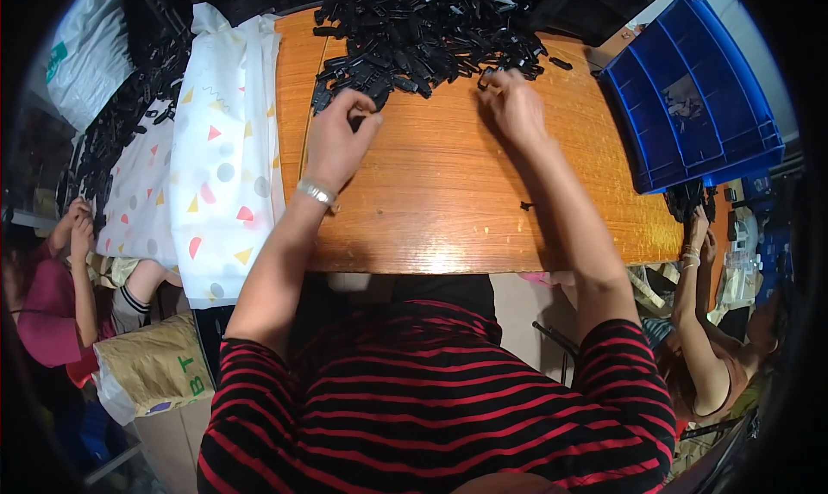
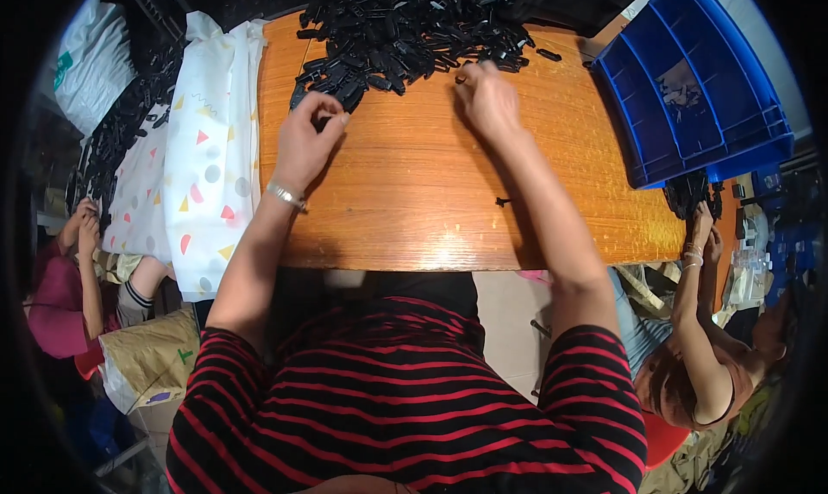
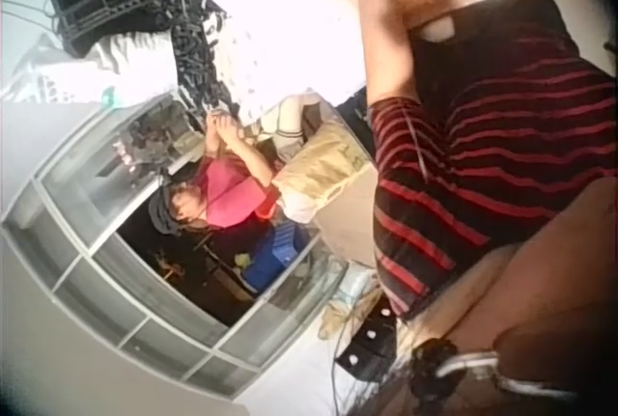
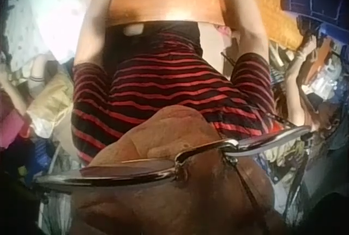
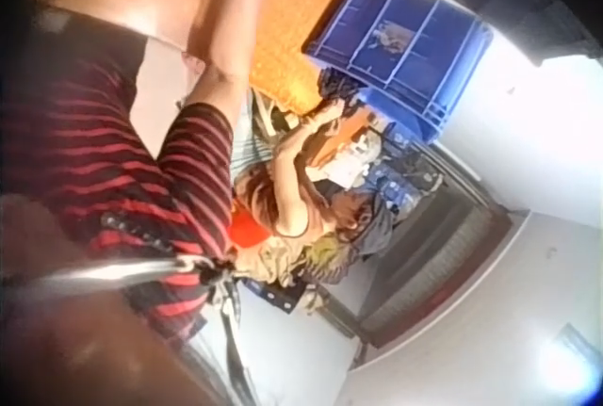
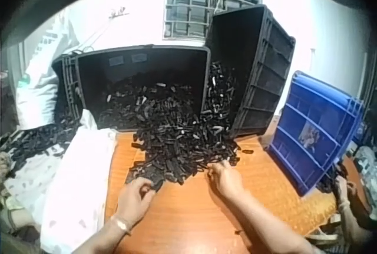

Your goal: Assembling small black plastic components at a workbench.

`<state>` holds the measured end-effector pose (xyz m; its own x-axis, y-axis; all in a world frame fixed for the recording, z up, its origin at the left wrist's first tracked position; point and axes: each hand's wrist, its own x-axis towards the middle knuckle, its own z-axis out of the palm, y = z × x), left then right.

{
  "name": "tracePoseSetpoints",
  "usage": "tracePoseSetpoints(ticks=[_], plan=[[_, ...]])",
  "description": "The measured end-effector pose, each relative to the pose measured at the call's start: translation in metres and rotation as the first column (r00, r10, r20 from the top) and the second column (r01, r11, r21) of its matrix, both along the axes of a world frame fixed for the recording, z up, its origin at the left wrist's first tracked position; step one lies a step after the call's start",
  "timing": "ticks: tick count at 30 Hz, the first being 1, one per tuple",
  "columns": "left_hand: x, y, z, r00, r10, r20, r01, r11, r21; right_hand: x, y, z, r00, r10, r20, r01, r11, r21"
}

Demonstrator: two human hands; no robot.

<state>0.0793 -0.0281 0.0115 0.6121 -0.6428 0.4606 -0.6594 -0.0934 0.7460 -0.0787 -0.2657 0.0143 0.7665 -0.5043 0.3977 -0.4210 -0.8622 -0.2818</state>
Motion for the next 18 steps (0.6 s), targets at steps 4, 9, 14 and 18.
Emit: tracePoseSetpoints(ticks=[4, 9, 14, 18], plan=[[0.018, -0.024, -0.001, 0.93, 0.153, 0.335, -0.254, 0.926, 0.28, 0.02, -0.042, -0.002, 0.998, -0.021, -0.054, 0.015, 0.994, -0.113], [0.022, -0.027, -0.014, 0.94, 0.123, 0.317, -0.227, 0.921, 0.317, 0.022, -0.024, -0.015, 0.967, 0.062, -0.247, -0.119, 0.968, -0.222], [-0.003, -0.016, -0.018, 0.968, -0.071, 0.24, -0.013, 0.943, 0.333, -0.006, 0.032, 0.002, 0.956, 0.251, -0.153, -0.262, 0.964, -0.053], [-0.017, -0.004, -0.018, 0.985, -0.172, 0.007, 0.17, 0.98, 0.106, -0.016, 0.047, 0.004, 0.961, 0.234, -0.15, -0.252, 0.962, -0.109]])
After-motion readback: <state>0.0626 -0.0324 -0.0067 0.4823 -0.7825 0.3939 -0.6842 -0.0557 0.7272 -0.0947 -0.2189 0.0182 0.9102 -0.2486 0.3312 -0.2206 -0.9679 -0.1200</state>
